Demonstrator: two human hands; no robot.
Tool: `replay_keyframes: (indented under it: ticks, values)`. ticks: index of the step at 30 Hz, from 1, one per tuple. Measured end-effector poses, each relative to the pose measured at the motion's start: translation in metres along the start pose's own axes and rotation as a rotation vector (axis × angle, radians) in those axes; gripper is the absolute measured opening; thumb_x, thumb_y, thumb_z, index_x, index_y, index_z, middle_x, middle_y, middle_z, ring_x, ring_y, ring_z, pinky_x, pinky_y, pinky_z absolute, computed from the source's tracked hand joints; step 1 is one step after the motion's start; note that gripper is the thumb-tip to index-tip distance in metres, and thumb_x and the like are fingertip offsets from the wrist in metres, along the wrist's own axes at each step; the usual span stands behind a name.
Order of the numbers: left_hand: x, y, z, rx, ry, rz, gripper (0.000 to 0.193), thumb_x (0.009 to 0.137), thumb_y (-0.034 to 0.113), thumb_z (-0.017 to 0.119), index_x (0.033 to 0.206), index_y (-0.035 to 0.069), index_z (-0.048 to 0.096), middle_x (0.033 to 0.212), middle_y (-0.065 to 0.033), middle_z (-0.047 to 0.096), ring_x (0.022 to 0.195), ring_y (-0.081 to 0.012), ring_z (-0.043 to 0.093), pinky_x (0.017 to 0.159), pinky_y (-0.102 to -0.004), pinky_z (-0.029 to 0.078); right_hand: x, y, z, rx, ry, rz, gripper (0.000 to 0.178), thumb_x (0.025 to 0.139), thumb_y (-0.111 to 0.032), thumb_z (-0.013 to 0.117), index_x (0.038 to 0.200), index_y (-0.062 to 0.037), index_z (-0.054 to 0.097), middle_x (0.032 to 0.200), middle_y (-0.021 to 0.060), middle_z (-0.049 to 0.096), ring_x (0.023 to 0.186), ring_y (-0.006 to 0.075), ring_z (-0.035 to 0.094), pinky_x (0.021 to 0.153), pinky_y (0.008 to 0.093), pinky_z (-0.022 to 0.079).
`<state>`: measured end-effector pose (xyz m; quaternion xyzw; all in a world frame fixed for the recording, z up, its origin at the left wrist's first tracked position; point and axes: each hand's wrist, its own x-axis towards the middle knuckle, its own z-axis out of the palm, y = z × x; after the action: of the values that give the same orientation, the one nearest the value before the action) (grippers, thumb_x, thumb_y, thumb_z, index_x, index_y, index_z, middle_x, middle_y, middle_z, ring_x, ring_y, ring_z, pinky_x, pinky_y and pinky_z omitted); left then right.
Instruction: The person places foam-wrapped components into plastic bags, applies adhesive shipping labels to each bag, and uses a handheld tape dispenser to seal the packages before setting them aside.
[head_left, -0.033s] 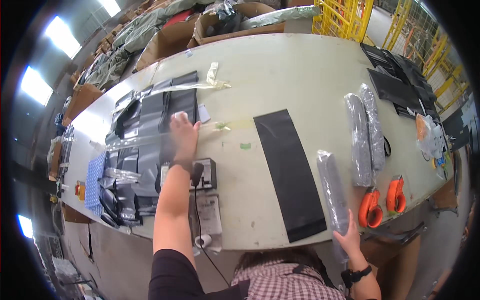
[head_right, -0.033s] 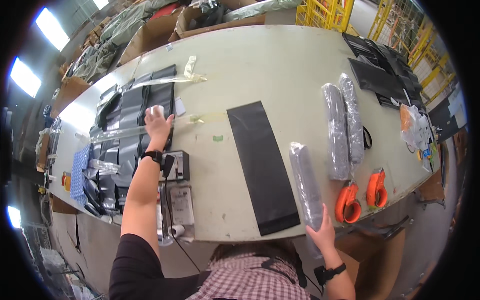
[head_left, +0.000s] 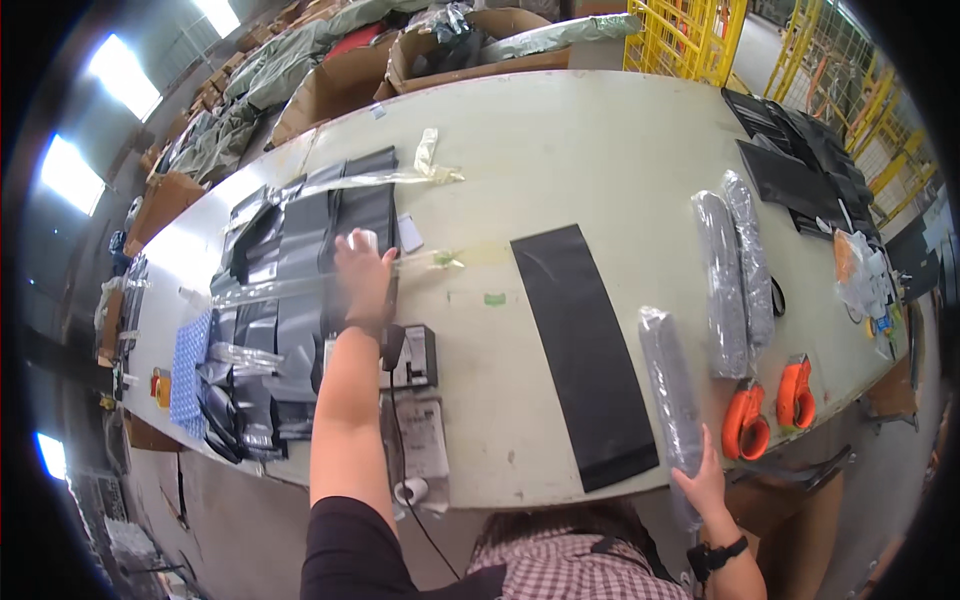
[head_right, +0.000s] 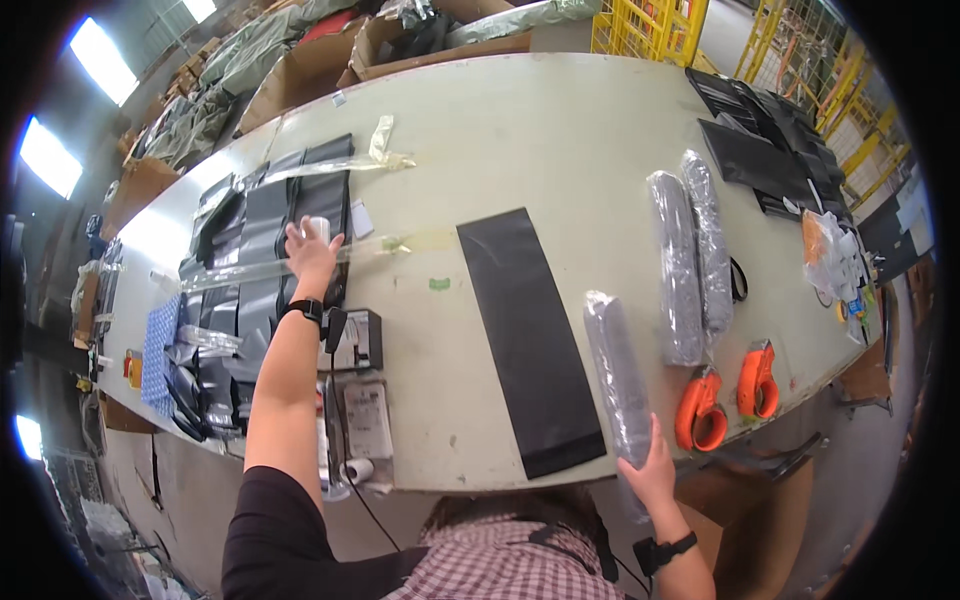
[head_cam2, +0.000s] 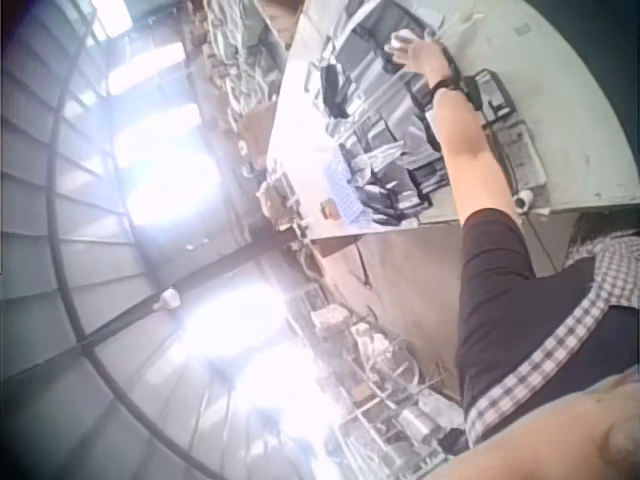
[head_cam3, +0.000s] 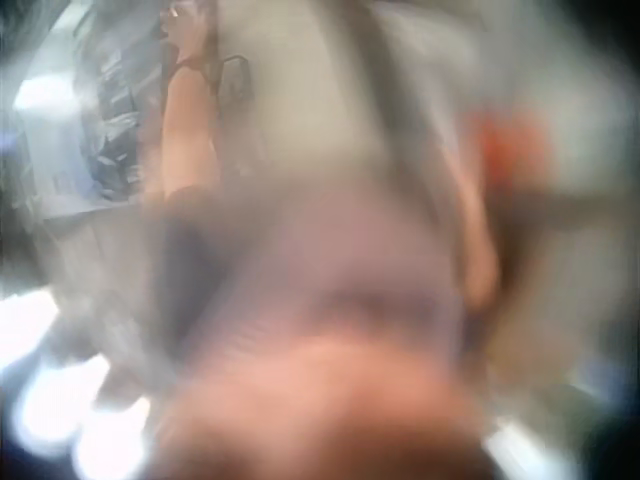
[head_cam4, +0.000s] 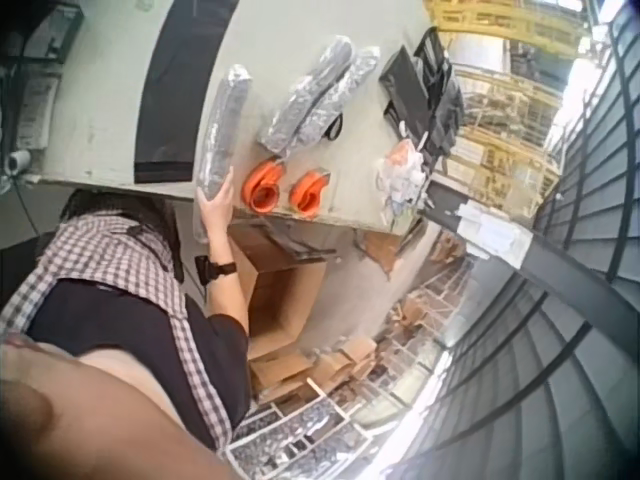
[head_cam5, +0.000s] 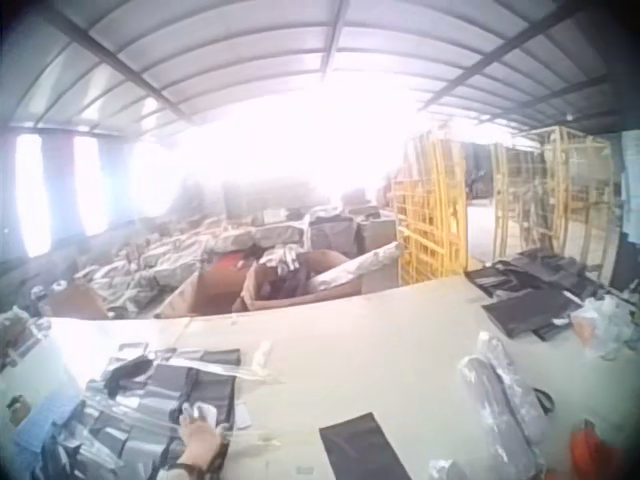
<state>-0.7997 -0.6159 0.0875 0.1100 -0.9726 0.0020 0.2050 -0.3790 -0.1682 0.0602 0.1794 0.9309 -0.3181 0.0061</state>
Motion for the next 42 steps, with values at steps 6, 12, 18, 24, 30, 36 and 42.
replay_keyframes:
  ticks: [6, 12, 18, 24, 30, 36, 42]
  values:
    - [0.044, -0.061, 0.048, -0.265, -0.096, 0.008, 0.056, 0.062, 0.027, 0.071, 0.109, 0.007, 0.047, 0.087, -0.0184, 0.061, 0.086, -0.0357, 0.060, 0.076, -0.0415, 0.048, -0.003, -0.009, 0.001, -0.059, -0.034, 0.080, 0.092, 0.061, -0.017, 0.070, 0.139, -0.0107, 0.021, 0.124, 0.0217, 0.045, 0.112, 0.0375, 0.047, 0.093, 0.0405, 0.040]
    - [0.084, -0.081, 0.013, -0.264, -0.381, 0.009, 0.042, 0.062, 0.027, 0.071, 0.099, 0.009, 0.064, 0.094, -0.0154, 0.065, 0.090, -0.0296, 0.062, 0.081, -0.0371, 0.047, 0.003, -0.013, 0.003, 0.003, 0.022, 0.100, 0.088, 0.061, -0.014, 0.069, 0.137, -0.0083, 0.024, 0.127, 0.0208, 0.044, 0.116, 0.0356, 0.045, 0.096, 0.0390, 0.038]
    - [0.077, -0.065, 0.035, 0.050, -0.229, 0.158, 0.051, 0.069, 0.026, 0.068, 0.117, 0.014, 0.056, 0.125, -0.0204, 0.049, 0.097, -0.0362, 0.058, 0.087, -0.0372, 0.045, 0.006, -0.020, 0.001, 0.020, 0.023, 0.102, 0.085, 0.063, -0.016, 0.068, 0.136, -0.0082, 0.026, 0.125, 0.0203, 0.046, 0.114, 0.0350, 0.047, 0.094, 0.0387, 0.039]
    - [-0.059, 0.092, -0.042, -0.620, -0.378, 0.874, 0.026, 0.073, 0.013, 0.064, 0.100, 0.013, 0.063, 0.104, -0.0115, 0.060, 0.095, -0.0311, 0.057, 0.082, -0.0356, 0.046, 0.009, -0.014, -0.001, -0.009, 0.045, 0.039, 0.085, 0.064, -0.021, 0.070, 0.136, -0.0080, 0.027, 0.124, 0.0217, 0.046, 0.114, 0.0359, 0.046, 0.094, 0.0396, 0.039]
    - [-0.297, 0.154, -0.121, -0.507, -0.922, 1.195, 0.043, 0.074, 0.033, 0.065, 0.107, 0.007, 0.055, 0.106, -0.0105, 0.054, 0.097, -0.0279, 0.054, 0.080, -0.0371, 0.048, -0.007, -0.007, -0.010, 0.055, -0.151, 0.075, 0.101, 0.062, -0.024, 0.073, 0.141, -0.0110, 0.010, 0.123, 0.0248, 0.044, 0.110, 0.0388, 0.048, 0.092, 0.0418, 0.041]
    - [-0.365, 0.157, -0.071, -0.477, -0.439, 0.917, 0.038, 0.064, 0.022, 0.068, 0.095, 0.005, 0.054, 0.104, -0.0141, 0.048, 0.097, -0.0291, 0.046, 0.085, -0.0347, 0.042, -0.061, 0.050, -0.041, 0.399, -0.227, 0.120, 0.087, 0.062, -0.021, 0.071, 0.135, -0.0038, 0.026, 0.122, 0.0205, 0.048, 0.113, 0.0302, 0.050, 0.094, 0.0346, 0.039]
    - [-0.348, 0.171, -0.075, -0.490, -0.407, 0.824, 0.020, 0.064, 0.007, 0.061, 0.083, 0.005, 0.056, 0.093, -0.0087, 0.052, 0.091, -0.0243, 0.051, 0.071, -0.0304, 0.050, -0.095, 0.053, -0.091, 0.702, -0.587, 0.079, 0.089, 0.061, -0.022, 0.074, 0.135, -0.0008, 0.029, 0.123, 0.0122, 0.048, 0.115, 0.0191, 0.046, 0.097, 0.0327, 0.034]
